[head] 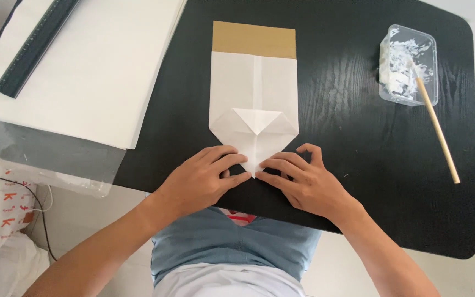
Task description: Folding a piece of paper into a specific shape and applying glue with a brush to secure the folds.
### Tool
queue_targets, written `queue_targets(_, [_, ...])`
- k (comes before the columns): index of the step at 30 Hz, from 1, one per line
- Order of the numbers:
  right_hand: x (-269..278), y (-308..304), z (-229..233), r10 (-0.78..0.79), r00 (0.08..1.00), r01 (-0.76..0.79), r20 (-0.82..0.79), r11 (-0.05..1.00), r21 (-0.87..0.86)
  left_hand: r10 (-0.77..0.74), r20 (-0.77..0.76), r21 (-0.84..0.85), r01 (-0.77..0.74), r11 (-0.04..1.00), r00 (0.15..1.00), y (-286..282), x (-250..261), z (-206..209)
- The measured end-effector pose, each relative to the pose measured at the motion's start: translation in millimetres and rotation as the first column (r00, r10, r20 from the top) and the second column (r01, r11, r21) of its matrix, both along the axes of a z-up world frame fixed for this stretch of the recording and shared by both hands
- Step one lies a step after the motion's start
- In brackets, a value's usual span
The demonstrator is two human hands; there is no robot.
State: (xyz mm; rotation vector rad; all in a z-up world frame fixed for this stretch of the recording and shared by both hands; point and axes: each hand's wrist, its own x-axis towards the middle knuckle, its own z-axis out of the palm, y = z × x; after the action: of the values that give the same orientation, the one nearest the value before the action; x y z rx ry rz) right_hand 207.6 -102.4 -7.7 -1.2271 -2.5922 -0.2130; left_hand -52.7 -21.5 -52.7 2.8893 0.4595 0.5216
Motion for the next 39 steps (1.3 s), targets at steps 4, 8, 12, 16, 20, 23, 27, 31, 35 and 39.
queue_targets(4, [2.4, -0.7, -4.2, 0.006, 0.999, -0.005, 0.032, 1.0, -0.025, -0.009, -0.004, 0.022, 0.009, 1.0, 1.0, -0.3, 0.6, -0.5])
queue_targets(8, [7.5, -2.6, -13.7, -0.003, 0.999, 0.005, 0.053, 0.999, -0.042, -0.001, -0.02, 0.029, 0.002, 1.0, 1.0, -1.5, 2.1, 0.0])
queue_targets(12, [6.1, -5.2, -15.0, 0.006, 0.998, -0.001, 0.061, 0.997, -0.075, -0.024, -0.036, 0.01, 0.025, 1.0, 0.999, -2.5, 1.9, 10.8])
queue_targets(16, [-0.5, -9.2, -9.2, 0.005, 1.0, -0.005, 0.01, 1.0, -0.025, -0.045, 0.038, 0.084, 0.042, 0.996, 0.998, -6.2, 2.8, 10.6])
queue_targets(20, [1.9, -18.8, -19.4, 0.021, 0.998, -0.023, -0.061, 0.999, -0.031, -0.068, 0.064, 0.063, 0.064, 0.996, 0.996, -16.9, -0.1, 12.0])
queue_targets(23, [-2.2, -24.9, -21.0, -0.071, 0.993, 0.07, -0.091, 0.997, -0.01, -0.109, 0.09, 0.064, 0.104, 0.993, 0.99, -24.7, -3.6, 2.1])
queue_targets(27, [3.8, -29.2, -14.3, -0.176, 0.981, 0.172, -0.08, 0.984, -0.044, -0.086, 0.156, 0.078, 0.075, 0.994, 0.984, -26.1, -4.7, 5.3])
queue_targets(31, [5.8, -41.6, -16.3, -0.201, 0.978, 0.195, -0.054, 0.977, -0.091, -0.006, 0.144, 0.078, -0.006, 0.997, 0.99, -27.8, -11.4, -0.4])
queue_targets(35, [2.3, -55.8, -10.3, -0.092, 0.995, 0.091, -0.045, 0.996, -0.027, -0.115, 0.233, 0.161, 0.078, 0.984, 0.966, -33.3, -18.1, 13.4])
queue_targets(39, [-6.5, -72.3, -19.4, -0.074, 0.993, 0.08, -0.092, 0.995, 0.062, -0.139, 0.428, 0.089, 0.111, 0.99, 0.893, -44.2, -24.9, 5.3])
